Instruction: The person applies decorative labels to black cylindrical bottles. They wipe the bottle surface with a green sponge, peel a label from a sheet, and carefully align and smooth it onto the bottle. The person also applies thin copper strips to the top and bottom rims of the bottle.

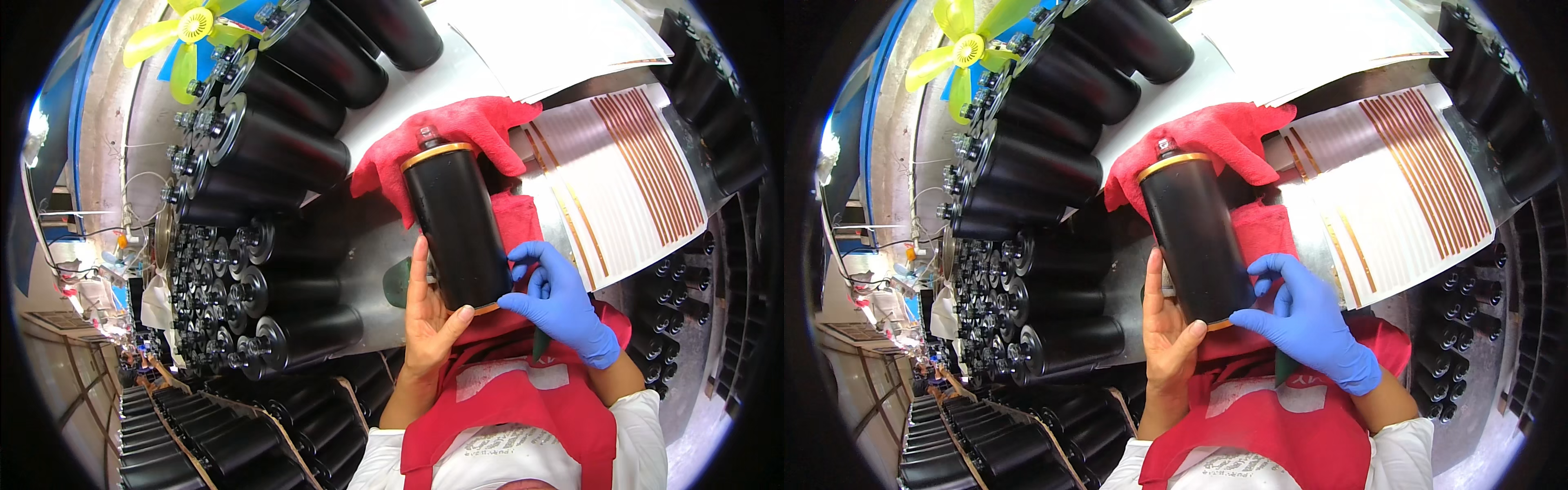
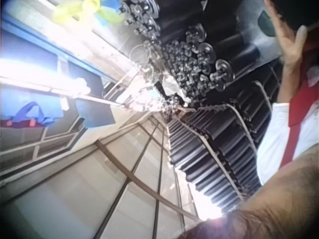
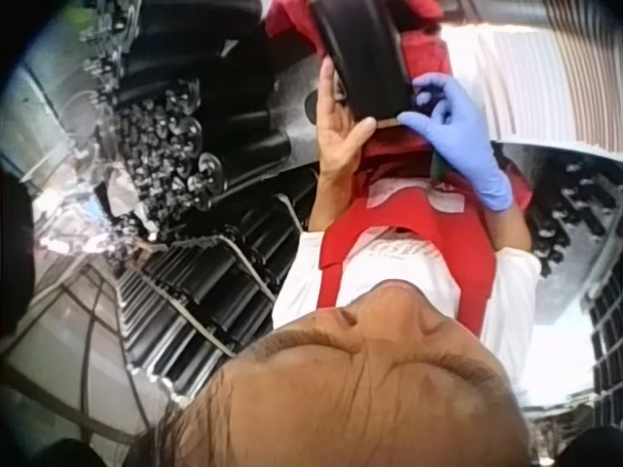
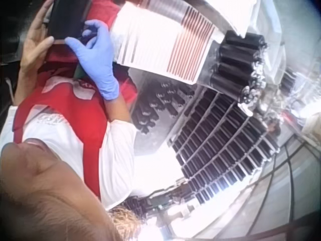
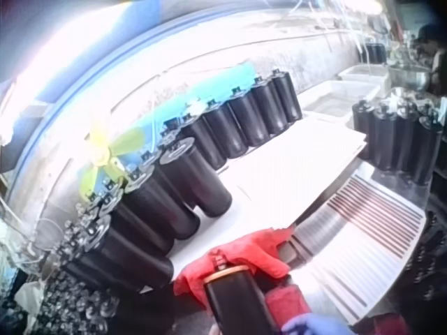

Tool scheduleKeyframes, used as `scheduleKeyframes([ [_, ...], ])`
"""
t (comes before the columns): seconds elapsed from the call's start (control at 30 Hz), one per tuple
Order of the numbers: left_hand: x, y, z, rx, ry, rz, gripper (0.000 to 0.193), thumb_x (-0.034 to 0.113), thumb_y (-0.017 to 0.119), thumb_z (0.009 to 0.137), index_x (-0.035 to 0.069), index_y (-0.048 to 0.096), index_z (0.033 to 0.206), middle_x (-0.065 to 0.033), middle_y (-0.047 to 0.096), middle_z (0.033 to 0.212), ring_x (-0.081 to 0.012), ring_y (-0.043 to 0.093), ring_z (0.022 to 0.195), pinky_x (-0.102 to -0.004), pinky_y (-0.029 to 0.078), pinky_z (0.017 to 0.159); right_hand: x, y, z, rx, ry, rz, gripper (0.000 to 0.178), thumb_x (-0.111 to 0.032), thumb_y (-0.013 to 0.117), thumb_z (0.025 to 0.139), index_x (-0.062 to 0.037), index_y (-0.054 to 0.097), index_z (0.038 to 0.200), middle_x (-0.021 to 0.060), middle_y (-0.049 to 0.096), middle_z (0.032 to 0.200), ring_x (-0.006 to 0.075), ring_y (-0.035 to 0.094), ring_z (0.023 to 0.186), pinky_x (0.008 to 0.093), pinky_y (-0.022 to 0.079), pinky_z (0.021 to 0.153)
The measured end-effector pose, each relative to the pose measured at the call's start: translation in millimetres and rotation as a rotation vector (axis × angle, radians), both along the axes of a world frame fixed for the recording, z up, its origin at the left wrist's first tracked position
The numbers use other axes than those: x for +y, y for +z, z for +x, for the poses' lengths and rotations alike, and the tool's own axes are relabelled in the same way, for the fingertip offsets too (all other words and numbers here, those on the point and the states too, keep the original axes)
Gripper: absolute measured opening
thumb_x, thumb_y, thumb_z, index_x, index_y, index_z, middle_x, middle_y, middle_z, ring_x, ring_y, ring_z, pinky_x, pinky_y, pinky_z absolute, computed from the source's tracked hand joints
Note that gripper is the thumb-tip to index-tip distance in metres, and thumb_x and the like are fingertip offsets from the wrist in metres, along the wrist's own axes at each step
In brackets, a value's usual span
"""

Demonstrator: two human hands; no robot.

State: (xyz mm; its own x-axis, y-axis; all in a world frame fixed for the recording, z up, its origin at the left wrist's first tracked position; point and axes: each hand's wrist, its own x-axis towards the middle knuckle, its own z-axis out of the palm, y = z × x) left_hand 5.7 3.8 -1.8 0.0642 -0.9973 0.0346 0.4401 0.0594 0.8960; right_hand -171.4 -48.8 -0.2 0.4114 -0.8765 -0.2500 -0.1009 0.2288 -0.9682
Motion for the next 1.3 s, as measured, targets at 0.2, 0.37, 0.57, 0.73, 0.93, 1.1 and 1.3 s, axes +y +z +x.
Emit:
scheduleKeyframes([
  [0.2, -1.9, -1.7, 6.3, 0.203, -0.052, -0.021, 0.092, -0.011, 0.054, 0.08, 0.008, -0.005, 0.148, -0.0199, 0.023, 0.148, -0.0292, 0.033, 0.134, -0.0404, 0.028, 0.109, 0.3, 7.1, 3.5, 0.035, -0.02, 0.004, 0.054, -0.016, 0.082, 0.069, -0.0047, 0.052, 0.112, 0.0008, 0.052, 0.088, 0.0009, 0.041, 0.054, 0.0172, 0.038, 0.052],
  [0.37, 0.4, 0.3, 5.6, 0.02, -0.074, 0.018, 0.089, -0.01, 0.05, 0.082, 0.007, -0.005, 0.148, -0.0173, 0.019, 0.15, -0.0283, 0.032, 0.134, -0.0394, 0.029, 0.109, 7.3, 9.7, 10.2, 0.109, -0.057, -0.101, 0.055, -0.016, 0.082, 0.068, -0.0045, 0.052, 0.113, 0.0021, 0.052, 0.09, 0.002, 0.041, 0.052, 0.0181, 0.038, 0.051],
  [0.57, 1.4, -9.2, 13.7, 0.096, -0.072, 0.007, 0.087, -0.009, 0.05, 0.081, 0.005, -0.004, 0.148, -0.0171, 0.013, 0.152, -0.0279, 0.027, 0.137, -0.0391, 0.026, 0.11, 15.8, 19.6, 21.3, 0.142, -0.081, -0.289, 0.051, -0.011, 0.078, 0.07, -0.0041, 0.052, 0.114, 0.0039, 0.052, 0.096, 0.0039, 0.041, 0.051, 0.0185, 0.038, 0.05],
  [0.73, 5.6, -22.7, 27.1, -0.154, -0.022, -0.081, 0.093, 0.0, 0.064, 0.076, -0.001, 0.004, 0.147, -0.0197, 0.015, 0.152, -0.0307, 0.023, 0.139, -0.0397, 0.017, 0.113, 14.5, 17.6, 16.1, 0.185, -0.085, -0.26, 0.051, -0.005, 0.075, 0.071, -0.0022, 0.05, 0.115, 0.0047, 0.052, 0.102, 0.0045, 0.043, 0.052, 0.0194, 0.039, 0.051],
  [0.93, -1.5, -29.3, 30.7, -0.878, 0.126, -0.263, 0.092, 0.001, 0.077, 0.066, -0.007, 0.025, 0.142, -0.0269, 0.04, 0.138, -0.0358, 0.043, 0.127, -0.037, 0.033, 0.105, 20.4, 19.7, 28.7, 0.189, -0.141, -0.397, 0.052, -0.003, 0.073, 0.071, -0.0025, 0.05, 0.117, 0.0044, 0.052, 0.104, 0.0042, 0.044, 0.053, 0.0196, 0.04, 0.051],
  [1.1, -4.9, -10.1, 18.9, -0.921, 0.278, -0.393, 0.078, 0.001, 0.079, 0.063, -0.007, 0.044, 0.132, -0.032, 0.044, 0.132, -0.0428, 0.046, 0.123, -0.0397, 0.036, 0.103, 19.6, 16.7, 21.2, 0.162, -0.158, -0.24, 0.054, -0.005, 0.075, 0.07, -0.0041, 0.05, 0.118, 0.0036, 0.05, 0.107, 0.0031, 0.044, 0.056, 0.0181, 0.038, 0.051],
  [1.3, -3.0, -24.3, 10.6, -0.871, 0.239, -0.38, 0.081, 0.007, 0.083, 0.062, -0.004, 0.044, 0.133, -0.032, 0.027, 0.143, -0.0427, 0.033, 0.133, -0.0416, 0.031, 0.106, 26.5, 10.5, 31.9, 0.168, -0.219, -0.41, 0.053, -0.006, 0.076, 0.072, -0.0053, 0.05, 0.119, -0.0002, 0.051, 0.097, 0.0015, 0.041, 0.058, 0.0161, 0.035, 0.051],
])
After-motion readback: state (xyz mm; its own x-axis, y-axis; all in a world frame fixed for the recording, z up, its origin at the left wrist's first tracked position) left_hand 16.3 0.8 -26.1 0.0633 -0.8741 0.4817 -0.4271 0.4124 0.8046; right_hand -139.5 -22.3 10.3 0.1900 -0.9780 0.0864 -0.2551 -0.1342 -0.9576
